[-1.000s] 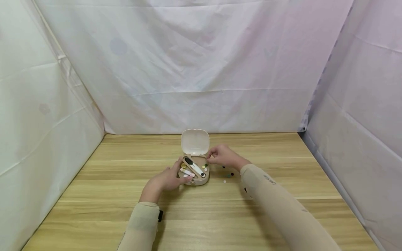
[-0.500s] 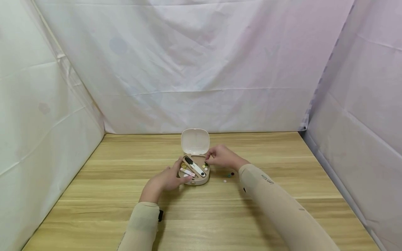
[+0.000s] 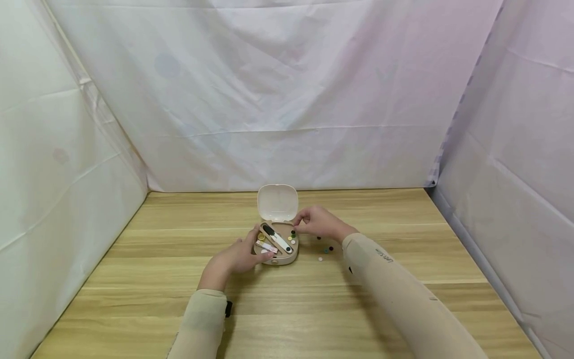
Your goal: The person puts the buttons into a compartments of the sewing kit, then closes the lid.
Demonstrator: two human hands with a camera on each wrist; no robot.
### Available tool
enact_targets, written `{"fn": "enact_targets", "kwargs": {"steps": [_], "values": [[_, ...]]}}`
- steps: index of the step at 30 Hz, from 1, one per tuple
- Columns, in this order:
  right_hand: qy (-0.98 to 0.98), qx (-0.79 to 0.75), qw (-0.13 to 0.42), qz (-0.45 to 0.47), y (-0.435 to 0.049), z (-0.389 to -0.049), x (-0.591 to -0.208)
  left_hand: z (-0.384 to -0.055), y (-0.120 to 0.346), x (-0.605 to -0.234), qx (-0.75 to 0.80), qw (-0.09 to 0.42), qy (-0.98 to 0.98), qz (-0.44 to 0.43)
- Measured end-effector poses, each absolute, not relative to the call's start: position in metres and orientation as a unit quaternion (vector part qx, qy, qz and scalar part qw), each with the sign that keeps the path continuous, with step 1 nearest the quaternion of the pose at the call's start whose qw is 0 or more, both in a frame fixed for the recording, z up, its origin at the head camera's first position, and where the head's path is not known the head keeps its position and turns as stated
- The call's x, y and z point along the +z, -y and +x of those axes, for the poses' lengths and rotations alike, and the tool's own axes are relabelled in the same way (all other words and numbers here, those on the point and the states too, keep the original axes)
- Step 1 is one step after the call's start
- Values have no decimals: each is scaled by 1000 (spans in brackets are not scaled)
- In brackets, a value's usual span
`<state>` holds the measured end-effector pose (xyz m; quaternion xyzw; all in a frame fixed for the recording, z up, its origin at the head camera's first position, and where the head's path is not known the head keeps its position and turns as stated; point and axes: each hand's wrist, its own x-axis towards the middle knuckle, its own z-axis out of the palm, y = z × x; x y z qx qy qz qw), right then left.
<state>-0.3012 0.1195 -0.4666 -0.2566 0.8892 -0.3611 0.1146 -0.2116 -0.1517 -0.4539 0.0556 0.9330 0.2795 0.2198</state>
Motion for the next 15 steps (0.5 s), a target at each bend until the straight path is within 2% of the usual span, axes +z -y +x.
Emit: {"fn": "enact_targets", "kwargs": {"steps": [15], "values": [[-896, -345, 108, -258, -131, -299, -454, -212, 153, -456, 280, 219, -933, 60]]}}
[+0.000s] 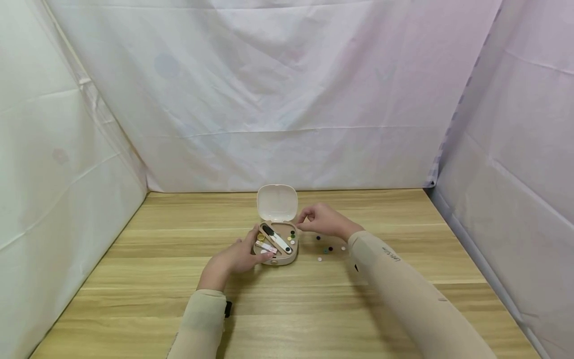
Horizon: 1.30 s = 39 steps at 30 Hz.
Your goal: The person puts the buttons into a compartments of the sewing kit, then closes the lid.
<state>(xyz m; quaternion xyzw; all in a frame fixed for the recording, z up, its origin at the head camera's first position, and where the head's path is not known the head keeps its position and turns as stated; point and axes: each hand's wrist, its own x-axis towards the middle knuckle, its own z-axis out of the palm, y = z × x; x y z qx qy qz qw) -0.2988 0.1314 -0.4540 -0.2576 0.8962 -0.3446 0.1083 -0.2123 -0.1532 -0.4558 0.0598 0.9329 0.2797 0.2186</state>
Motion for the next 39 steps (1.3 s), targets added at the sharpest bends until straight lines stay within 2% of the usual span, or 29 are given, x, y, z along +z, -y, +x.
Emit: {"fn": "enact_targets", "kwargs": {"steps": [30, 39], "values": [[-895, -334, 140, -259, -171, -287, -437, -211, 151, -453, 279, 224, -932, 54], [-898, -316, 139, -273, -182, -282, -442, -212, 153, -454, 275, 223, -934, 56]]}}
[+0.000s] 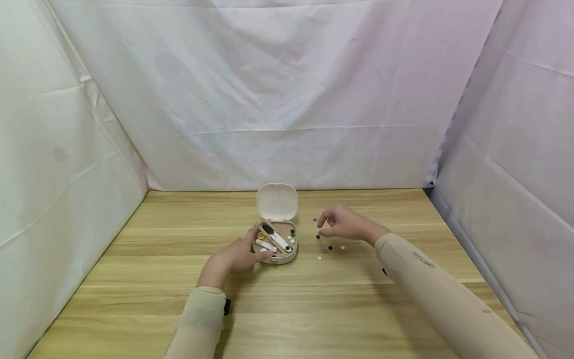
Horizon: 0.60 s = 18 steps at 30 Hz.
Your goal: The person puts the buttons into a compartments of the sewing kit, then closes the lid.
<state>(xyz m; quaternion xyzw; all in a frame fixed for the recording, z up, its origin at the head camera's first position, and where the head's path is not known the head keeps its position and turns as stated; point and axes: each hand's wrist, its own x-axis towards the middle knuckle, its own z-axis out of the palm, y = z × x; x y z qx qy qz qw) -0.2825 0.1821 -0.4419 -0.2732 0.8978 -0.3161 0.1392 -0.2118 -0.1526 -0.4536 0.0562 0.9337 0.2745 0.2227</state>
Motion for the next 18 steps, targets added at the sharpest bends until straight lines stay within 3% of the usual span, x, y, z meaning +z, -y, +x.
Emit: {"fn": "enact_targets", "kwargs": {"steps": [18], "values": [[-900, -313, 126, -276, -205, -271, -459, -211, 152, -450, 275, 224, -933, 55]]}}
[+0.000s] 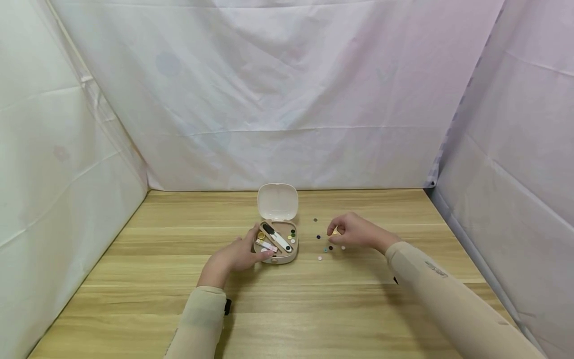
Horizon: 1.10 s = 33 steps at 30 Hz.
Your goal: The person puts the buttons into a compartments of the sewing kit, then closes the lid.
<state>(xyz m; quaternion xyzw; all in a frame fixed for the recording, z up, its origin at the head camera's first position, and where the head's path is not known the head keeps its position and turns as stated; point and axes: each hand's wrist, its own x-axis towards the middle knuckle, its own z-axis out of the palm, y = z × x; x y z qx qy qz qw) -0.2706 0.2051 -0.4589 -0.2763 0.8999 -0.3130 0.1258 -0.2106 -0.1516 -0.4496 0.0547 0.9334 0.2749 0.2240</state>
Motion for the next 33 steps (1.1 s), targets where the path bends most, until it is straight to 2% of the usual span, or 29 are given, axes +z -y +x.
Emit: {"fn": "enact_targets", "kwargs": {"steps": [33], "values": [[-910, -308, 166, -221, -235, -261, -484, -211, 153, -453, 271, 225, -935, 53]]}}
